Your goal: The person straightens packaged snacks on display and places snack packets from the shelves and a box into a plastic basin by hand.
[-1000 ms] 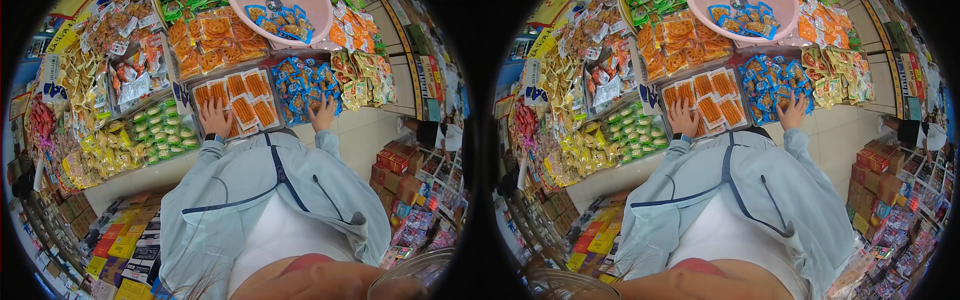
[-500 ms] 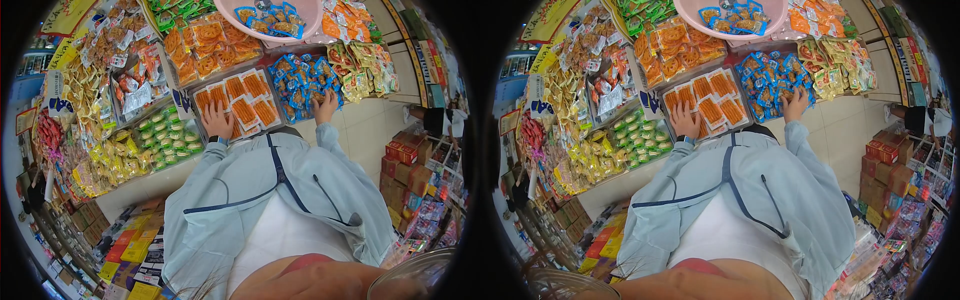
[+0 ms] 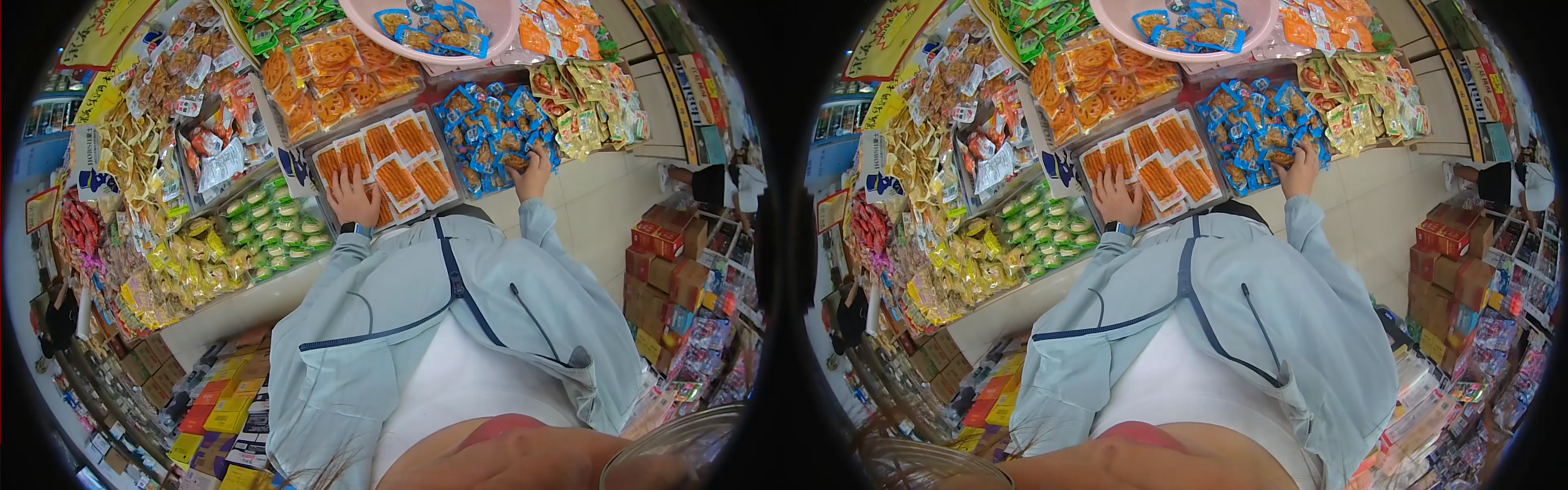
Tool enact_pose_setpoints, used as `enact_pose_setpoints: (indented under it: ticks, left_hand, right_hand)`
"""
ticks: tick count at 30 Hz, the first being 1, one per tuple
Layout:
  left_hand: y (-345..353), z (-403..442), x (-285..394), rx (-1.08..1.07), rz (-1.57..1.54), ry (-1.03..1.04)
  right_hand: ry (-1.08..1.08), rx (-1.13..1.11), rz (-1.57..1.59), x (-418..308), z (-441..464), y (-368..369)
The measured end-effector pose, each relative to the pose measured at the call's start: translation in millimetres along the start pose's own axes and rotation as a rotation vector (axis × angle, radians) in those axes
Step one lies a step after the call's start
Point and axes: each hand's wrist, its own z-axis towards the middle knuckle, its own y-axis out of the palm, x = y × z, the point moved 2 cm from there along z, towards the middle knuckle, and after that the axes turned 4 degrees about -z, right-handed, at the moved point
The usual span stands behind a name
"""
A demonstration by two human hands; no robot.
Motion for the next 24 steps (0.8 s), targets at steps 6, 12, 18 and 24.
enact_pose_setpoints:
  ticks: [6, 12, 18, 24]
  left_hand:
    - [-1.1, 2.4, -1.0, 0.008, -0.001, -0.010]
    - [0.7, -1.2, 0.7, 0.010, -0.001, -0.021]
    - [-2.0, -0.8, 0.2, 0.000, 0.005, -0.018]
    - [-3.6, -1.4, 1.6, 0.007, -0.016, -0.022]
  right_hand:
    - [0.343, -0.017, 0.413, -16.3, 16.6, -5.3]
    - [0.295, 0.225, 0.969, -93.5, 132.6, -40.1]
    - [0.038, 0.101, 0.842, -154.2, 232.4, -43.3]
    - [-0.260, 0.369, 0.251, -160.6, 188.1, -32.0]
